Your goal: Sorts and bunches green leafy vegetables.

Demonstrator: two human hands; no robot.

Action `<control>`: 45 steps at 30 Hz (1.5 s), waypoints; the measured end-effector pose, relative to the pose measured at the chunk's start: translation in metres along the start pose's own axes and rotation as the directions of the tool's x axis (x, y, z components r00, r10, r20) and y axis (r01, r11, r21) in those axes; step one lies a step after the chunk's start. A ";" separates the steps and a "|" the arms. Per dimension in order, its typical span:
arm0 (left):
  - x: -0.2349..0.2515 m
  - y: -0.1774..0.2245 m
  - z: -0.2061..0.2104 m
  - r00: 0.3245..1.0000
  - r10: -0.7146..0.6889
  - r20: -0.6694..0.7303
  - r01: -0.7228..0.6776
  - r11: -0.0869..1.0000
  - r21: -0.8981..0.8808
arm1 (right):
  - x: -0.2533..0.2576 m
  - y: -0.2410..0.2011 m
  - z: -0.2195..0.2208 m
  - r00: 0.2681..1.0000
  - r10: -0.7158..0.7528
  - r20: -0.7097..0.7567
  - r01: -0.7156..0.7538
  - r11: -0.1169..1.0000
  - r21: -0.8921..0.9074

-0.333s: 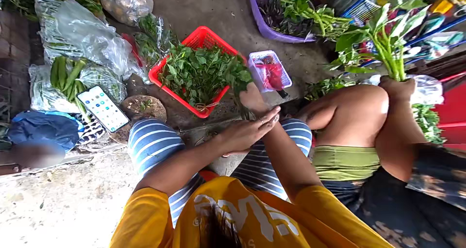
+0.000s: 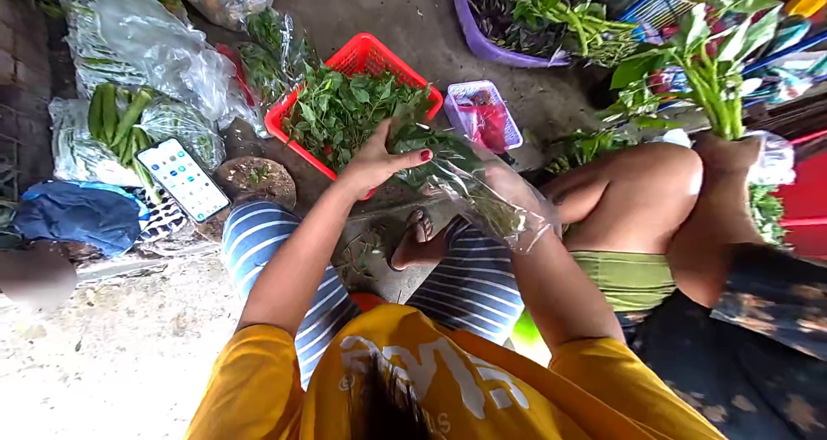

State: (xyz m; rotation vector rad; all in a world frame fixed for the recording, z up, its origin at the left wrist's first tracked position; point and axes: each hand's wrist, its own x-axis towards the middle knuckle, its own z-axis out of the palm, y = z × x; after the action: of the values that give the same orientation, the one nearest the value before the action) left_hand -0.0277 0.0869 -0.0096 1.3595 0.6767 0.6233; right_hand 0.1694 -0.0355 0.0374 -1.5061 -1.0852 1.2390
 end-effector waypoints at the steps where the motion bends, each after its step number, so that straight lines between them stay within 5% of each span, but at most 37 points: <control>1: 0.001 -0.002 0.003 0.998 -0.055 0.038 0.060 0.985 -0.159 | -0.004 -0.003 0.002 0.999 0.043 -0.019 -0.043 0.999 0.027; 5: 0.011 -0.017 0.010 0.988 -0.151 -0.014 0.136 0.921 -0.365 | -0.011 -0.018 0.000 0.977 0.193 -0.095 -0.175 0.970 0.168; 14: 0.023 -0.037 0.015 0.970 -0.242 -0.033 0.215 0.910 -0.354 | -0.037 0.007 -0.033 0.968 0.230 0.095 -0.248 0.927 0.280; 18: 0.022 -0.038 0.015 0.969 -0.246 -0.004 0.231 0.914 -0.335 | -0.054 0.002 -0.031 0.986 0.125 0.106 -0.118 0.990 -0.071; 22: 0.018 -0.047 -0.005 0.970 -0.214 -0.115 0.186 0.959 -0.216 | -0.082 0.001 -0.025 0.975 0.100 0.197 -0.028 0.940 -0.339; 27: 0.016 -0.050 0.006 0.951 -0.296 -0.094 0.275 0.943 -0.187 | -0.090 0.009 -0.025 0.991 -0.123 -0.057 0.123 0.992 0.011; 30: 0.015 -0.066 0.011 0.926 -0.376 -0.031 0.353 0.893 -0.280 | -0.087 0.005 -0.033 0.956 -0.265 -0.129 0.273 0.961 0.051; 33: 0.013 -0.069 0.011 0.891 -0.455 0.003 0.427 0.834 -0.349 | -0.082 -0.006 -0.024 0.874 -0.474 -0.111 0.426 0.855 -0.297; 35: 0.015 -0.075 0.014 0.883 -0.466 0.057 0.455 0.819 -0.351 | -0.075 -0.008 -0.019 0.853 -0.520 -0.050 0.370 0.668 -0.646; 37: 0.015 -0.083 0.011 0.882 -0.454 0.124 0.470 0.837 -0.281 | -0.072 -0.011 -0.014 0.824 -0.565 -0.047 0.322 0.534 -0.782; 39: 0.012 -0.076 0.009 0.911 -0.400 0.098 0.405 0.913 -0.039 | -0.069 -0.017 -0.011 0.812 -0.582 -0.038 0.355 0.544 -0.760; 42: 0.000 -0.032 0.004 0.987 -0.158 0.029 0.136 0.919 0.370 | -0.065 -0.022 -0.006 0.925 -0.378 0.035 0.261 0.565 -0.783; 45: -0.020 0.016 -0.001 0.959 0.014 0.284 -0.147 0.879 0.453 | -0.057 -0.024 0.004 0.922 -0.365 0.129 0.329 0.563 -0.758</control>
State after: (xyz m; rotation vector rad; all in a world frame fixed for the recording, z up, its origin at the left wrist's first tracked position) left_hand -0.0425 0.0744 0.0076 1.8972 0.5652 0.3311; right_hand 0.1559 -0.0850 0.0724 -1.7725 -1.9376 0.4281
